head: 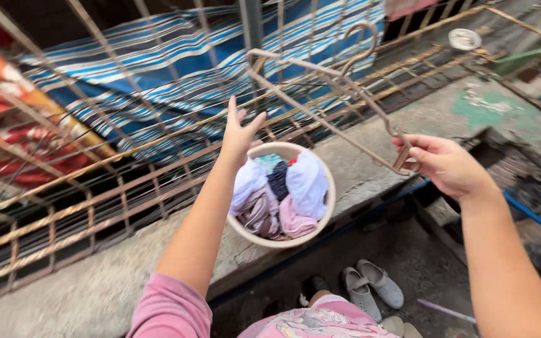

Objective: Hanging laundry on clothes hangers and placing them on a drying rack.

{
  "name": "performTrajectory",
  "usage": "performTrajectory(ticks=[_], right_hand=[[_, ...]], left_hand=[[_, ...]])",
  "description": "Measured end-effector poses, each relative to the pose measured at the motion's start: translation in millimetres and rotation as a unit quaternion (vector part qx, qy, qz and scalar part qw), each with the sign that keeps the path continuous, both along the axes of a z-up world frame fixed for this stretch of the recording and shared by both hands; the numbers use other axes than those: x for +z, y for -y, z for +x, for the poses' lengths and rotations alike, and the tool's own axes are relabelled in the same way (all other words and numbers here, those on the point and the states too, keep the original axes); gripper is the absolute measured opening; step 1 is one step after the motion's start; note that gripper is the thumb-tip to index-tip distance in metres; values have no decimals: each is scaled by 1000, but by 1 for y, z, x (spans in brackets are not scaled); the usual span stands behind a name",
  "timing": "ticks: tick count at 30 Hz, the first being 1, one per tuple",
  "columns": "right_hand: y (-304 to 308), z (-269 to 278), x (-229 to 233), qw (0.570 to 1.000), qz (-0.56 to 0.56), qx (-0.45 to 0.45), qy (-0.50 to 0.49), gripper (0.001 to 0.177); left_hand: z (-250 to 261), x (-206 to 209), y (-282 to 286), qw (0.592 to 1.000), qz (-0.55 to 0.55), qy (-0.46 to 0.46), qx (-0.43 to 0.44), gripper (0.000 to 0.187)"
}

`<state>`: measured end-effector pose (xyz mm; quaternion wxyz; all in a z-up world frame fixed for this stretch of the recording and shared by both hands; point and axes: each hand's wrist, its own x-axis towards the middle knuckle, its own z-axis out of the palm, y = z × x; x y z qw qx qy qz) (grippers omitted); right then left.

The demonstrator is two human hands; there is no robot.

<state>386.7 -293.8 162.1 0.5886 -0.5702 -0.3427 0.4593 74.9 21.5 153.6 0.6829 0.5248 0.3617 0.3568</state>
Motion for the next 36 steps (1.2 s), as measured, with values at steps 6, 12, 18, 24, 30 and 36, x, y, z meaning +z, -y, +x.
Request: performTrajectory(ticks=[6, 12, 18, 24, 30, 36], right_hand=[[-60, 6, -44, 985, -36, 87, 147, 35], [-114, -7, -39, 916, -53, 120, 379, 27], [-150, -65, -13, 855, 61, -9, 514, 48], [-166, -31, -23, 731, 170, -109, 652, 39], [-169, -18, -26, 824, 92, -51, 557, 19], [-174, 3, -23, 827, 132, -97, 538, 19]], left_hand=[[-52, -91, -11, 946, -104, 306, 18, 75], [-22, -187, 1, 910, -171, 360, 114, 23], [33, -180, 20, 842, -274, 443, 145, 10], [39, -160, 18, 866, -180, 453, 114, 9], [35, -103, 46, 917, -104, 373, 97, 44], [80, -168, 99, 852, 395, -333, 85, 81]])
